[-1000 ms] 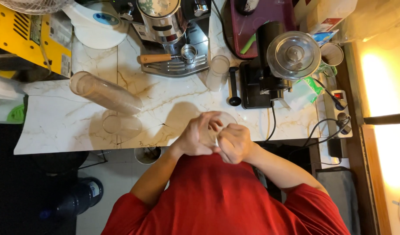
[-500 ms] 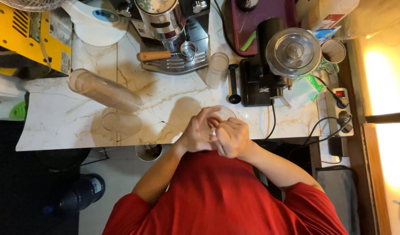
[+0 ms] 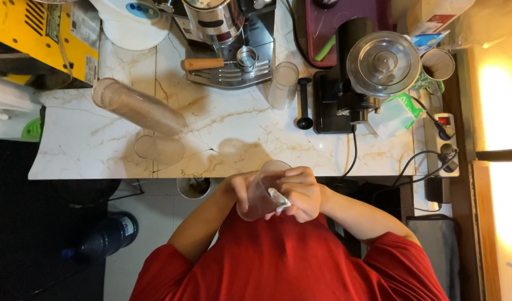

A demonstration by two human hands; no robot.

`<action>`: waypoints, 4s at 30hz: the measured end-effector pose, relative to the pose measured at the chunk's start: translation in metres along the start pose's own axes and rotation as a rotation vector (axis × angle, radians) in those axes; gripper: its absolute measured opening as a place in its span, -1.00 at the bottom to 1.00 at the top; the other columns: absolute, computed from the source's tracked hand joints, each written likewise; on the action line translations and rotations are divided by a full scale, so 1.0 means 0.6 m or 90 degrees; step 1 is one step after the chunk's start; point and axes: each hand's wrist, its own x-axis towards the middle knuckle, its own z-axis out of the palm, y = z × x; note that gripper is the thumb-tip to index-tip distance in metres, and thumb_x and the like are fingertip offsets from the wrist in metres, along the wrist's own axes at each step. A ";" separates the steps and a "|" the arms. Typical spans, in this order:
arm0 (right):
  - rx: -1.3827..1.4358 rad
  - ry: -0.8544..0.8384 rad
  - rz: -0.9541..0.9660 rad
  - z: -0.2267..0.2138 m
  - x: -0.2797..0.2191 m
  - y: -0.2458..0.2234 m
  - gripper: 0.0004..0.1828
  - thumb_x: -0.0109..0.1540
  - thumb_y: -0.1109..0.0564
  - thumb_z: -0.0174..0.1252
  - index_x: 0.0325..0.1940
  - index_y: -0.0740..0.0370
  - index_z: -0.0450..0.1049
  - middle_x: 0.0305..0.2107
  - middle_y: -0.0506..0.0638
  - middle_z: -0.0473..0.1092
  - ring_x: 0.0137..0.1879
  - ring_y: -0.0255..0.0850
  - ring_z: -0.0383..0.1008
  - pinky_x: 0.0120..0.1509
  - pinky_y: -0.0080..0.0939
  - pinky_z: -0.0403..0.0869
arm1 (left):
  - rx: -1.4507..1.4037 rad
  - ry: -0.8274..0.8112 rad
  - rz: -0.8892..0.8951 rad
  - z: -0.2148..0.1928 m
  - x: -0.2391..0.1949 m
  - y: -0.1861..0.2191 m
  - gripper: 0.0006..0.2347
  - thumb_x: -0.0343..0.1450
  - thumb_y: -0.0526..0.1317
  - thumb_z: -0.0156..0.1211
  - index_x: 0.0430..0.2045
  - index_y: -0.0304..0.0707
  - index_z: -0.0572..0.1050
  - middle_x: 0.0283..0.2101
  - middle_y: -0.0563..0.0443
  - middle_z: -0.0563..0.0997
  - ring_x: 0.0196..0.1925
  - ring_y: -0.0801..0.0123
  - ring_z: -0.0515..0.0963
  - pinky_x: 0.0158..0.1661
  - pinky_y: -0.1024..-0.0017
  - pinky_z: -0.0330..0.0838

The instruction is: Wiping a clear glass clean using a napkin at a beverage preparation station.

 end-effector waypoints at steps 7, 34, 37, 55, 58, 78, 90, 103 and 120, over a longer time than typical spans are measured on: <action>0.128 0.055 0.114 -0.015 -0.156 0.056 -0.48 0.48 -0.06 -0.23 -0.53 0.17 0.24 -0.71 0.05 0.20 -0.68 -0.03 0.29 -0.55 -0.14 0.29 | -0.190 0.154 -0.105 -0.008 -0.081 -0.031 -0.13 0.17 -0.35 0.29 0.42 -0.38 -0.05 0.01 -0.59 0.52 -0.10 -0.08 0.64 -0.14 0.28 0.63; -0.571 0.051 0.432 0.060 -0.162 0.082 -0.03 0.05 -0.22 0.48 0.44 -0.11 0.17 0.05 0.19 0.25 -0.20 0.09 0.50 -0.20 0.01 0.53 | -0.081 0.698 0.233 -0.096 -0.120 -0.038 -0.46 0.37 0.38 0.01 0.08 0.16 0.53 0.26 -0.18 0.48 0.32 -0.04 0.44 0.19 0.06 0.44; -0.641 0.060 0.406 0.040 -0.166 0.089 -0.14 -0.08 -0.08 0.54 0.26 0.01 0.36 0.02 0.11 0.33 -0.21 0.05 0.55 -0.17 -0.09 0.54 | -0.101 0.716 0.185 -0.080 -0.115 -0.032 -0.33 0.35 0.44 -0.06 0.21 0.07 0.43 0.19 -0.15 0.54 0.20 -0.06 0.55 0.14 -0.03 0.50; -0.999 -0.047 0.286 -0.068 0.113 0.150 -0.31 0.36 -0.32 0.30 0.27 0.26 0.38 -0.14 0.11 0.49 -0.22 -0.11 0.52 -0.31 -0.18 0.39 | 0.003 0.746 -0.032 0.068 -0.261 0.024 -0.72 0.49 -0.14 0.11 0.01 -0.15 0.24 0.20 -0.43 0.47 0.01 -0.04 0.59 -0.03 0.24 0.51; -1.011 -0.088 0.317 -0.079 0.101 0.189 -0.33 0.31 -0.18 0.47 0.32 0.18 0.37 -0.17 0.11 0.43 -0.33 -0.10 0.43 -0.45 -0.18 0.32 | 0.020 0.747 -0.018 0.085 -0.287 0.030 -0.72 0.50 -0.12 0.11 0.01 -0.14 0.26 0.17 -0.42 0.49 0.00 0.00 0.60 -0.04 0.25 0.51; -0.937 -0.100 0.458 -0.033 0.000 0.214 -0.16 0.36 -0.53 0.09 0.31 0.26 0.30 -0.15 0.07 0.48 -0.14 -0.10 0.56 -0.36 -0.12 0.41 | 0.012 0.794 0.007 0.102 -0.353 0.032 -0.76 0.48 -0.10 0.12 -0.03 -0.12 0.34 0.09 -0.38 0.53 -0.06 0.05 0.60 -0.06 0.29 0.48; -0.110 0.277 0.748 0.231 -0.096 0.131 -0.39 0.22 0.41 0.07 0.33 0.27 0.10 -0.07 0.07 0.25 -0.16 -0.16 0.39 -0.04 -0.20 0.39 | 0.265 0.862 0.003 0.053 -0.344 -0.011 -0.64 0.48 -0.12 0.23 0.09 -0.22 0.32 -0.02 -0.14 0.63 -0.09 0.29 0.67 -0.13 0.47 0.58; 0.060 0.272 0.768 0.235 -0.152 0.148 -0.49 0.28 0.45 0.04 0.29 0.28 0.15 -0.43 0.02 0.39 -0.42 -0.24 0.44 -0.43 -0.35 0.44 | 0.546 1.086 0.204 0.065 -0.308 0.017 -0.89 0.45 -0.25 0.30 -0.30 -0.22 0.48 -0.40 0.19 0.46 -0.32 0.62 0.47 -0.29 0.65 0.41; 0.087 0.184 0.872 0.152 -0.175 0.197 -0.91 0.36 0.21 0.18 -0.16 0.28 0.56 -0.55 -0.08 0.43 -0.45 -0.41 0.37 -0.34 -0.49 0.35 | 0.671 1.144 0.179 0.040 -0.284 0.019 -0.85 0.44 -0.30 0.30 -0.20 -0.27 0.46 -0.35 0.07 0.53 -0.33 0.60 0.50 -0.36 0.65 0.40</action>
